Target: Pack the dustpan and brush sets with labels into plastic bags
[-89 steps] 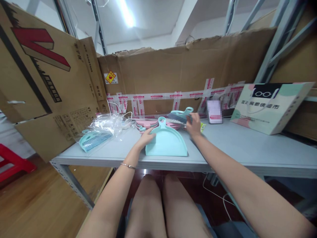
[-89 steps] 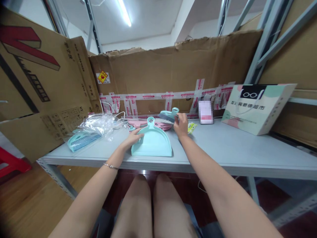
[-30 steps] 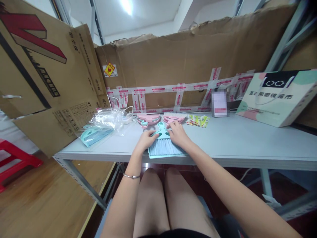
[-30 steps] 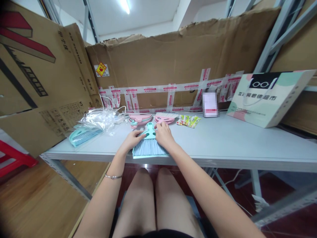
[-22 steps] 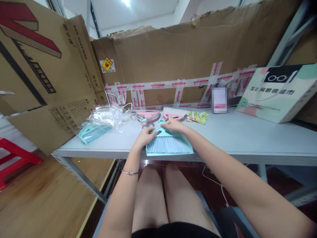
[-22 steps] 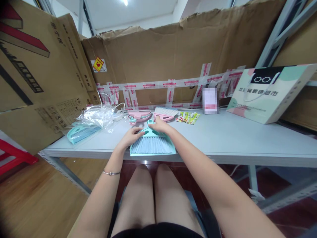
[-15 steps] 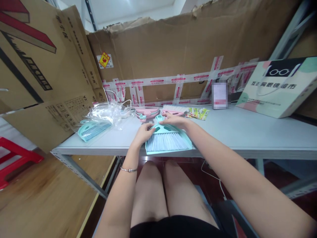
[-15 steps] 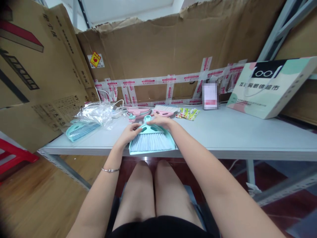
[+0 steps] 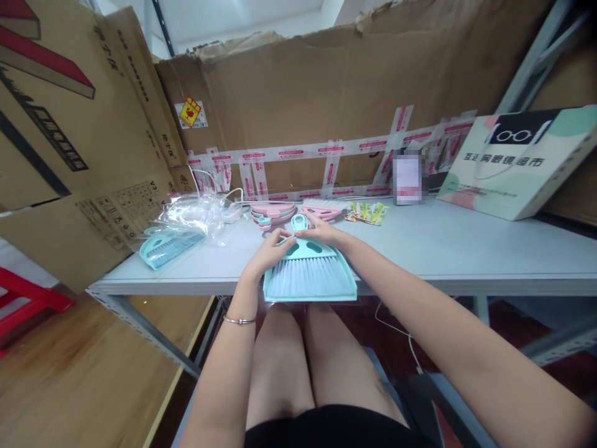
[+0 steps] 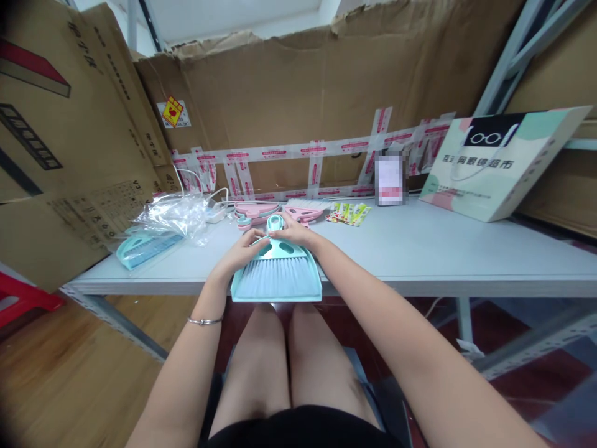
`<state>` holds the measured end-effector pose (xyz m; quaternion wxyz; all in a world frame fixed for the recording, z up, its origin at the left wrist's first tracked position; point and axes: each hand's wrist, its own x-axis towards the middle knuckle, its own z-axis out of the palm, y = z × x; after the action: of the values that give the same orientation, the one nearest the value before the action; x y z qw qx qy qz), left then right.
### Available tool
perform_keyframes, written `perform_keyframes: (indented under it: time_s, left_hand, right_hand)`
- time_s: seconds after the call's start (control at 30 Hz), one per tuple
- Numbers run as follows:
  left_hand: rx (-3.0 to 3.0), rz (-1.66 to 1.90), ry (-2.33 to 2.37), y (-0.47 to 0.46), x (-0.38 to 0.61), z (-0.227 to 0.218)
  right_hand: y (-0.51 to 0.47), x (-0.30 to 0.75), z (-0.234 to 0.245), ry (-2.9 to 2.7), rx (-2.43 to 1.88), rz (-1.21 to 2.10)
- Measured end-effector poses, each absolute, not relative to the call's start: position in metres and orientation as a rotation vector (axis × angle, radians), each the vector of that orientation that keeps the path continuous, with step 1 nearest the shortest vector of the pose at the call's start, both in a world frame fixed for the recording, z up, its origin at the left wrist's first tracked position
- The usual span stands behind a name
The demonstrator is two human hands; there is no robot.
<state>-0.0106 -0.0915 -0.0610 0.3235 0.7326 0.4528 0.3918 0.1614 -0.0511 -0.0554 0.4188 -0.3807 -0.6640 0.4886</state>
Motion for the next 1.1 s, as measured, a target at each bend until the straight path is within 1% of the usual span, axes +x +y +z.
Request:
perform_keyframes:
  time_s: [0.17,0.47,0.67,1.0,1.1]
  left_hand:
    - [1.969,1.055,1.140,-0.091,-0.010,-0.062]
    - [1.983,1.107,1.136,-0.093,-0.012,-0.060]
    - [1.968,1.101,1.149,-0.095,-0.011,-0.059]
    - [1.879,1.157,1.315,-0.089,-0.012,-0.066]
    - [1.871,1.169,1.356,-0.087,-0.013,-0.067]
  right_hand:
    - [-0.052,0.161,-0.053,-1.666,-0.936,1.209]
    - [-0.059,0.164,-0.050,-1.704,-0.977,1.285]
    - [-0.053,0.159,-0.051,-1.693,-1.078,1.105]
    - [-0.069,0.176,-0.047,-1.865,-1.123,1.086]
    - [-0.074,0.187,-0.047,-1.907,-1.148,0.974]
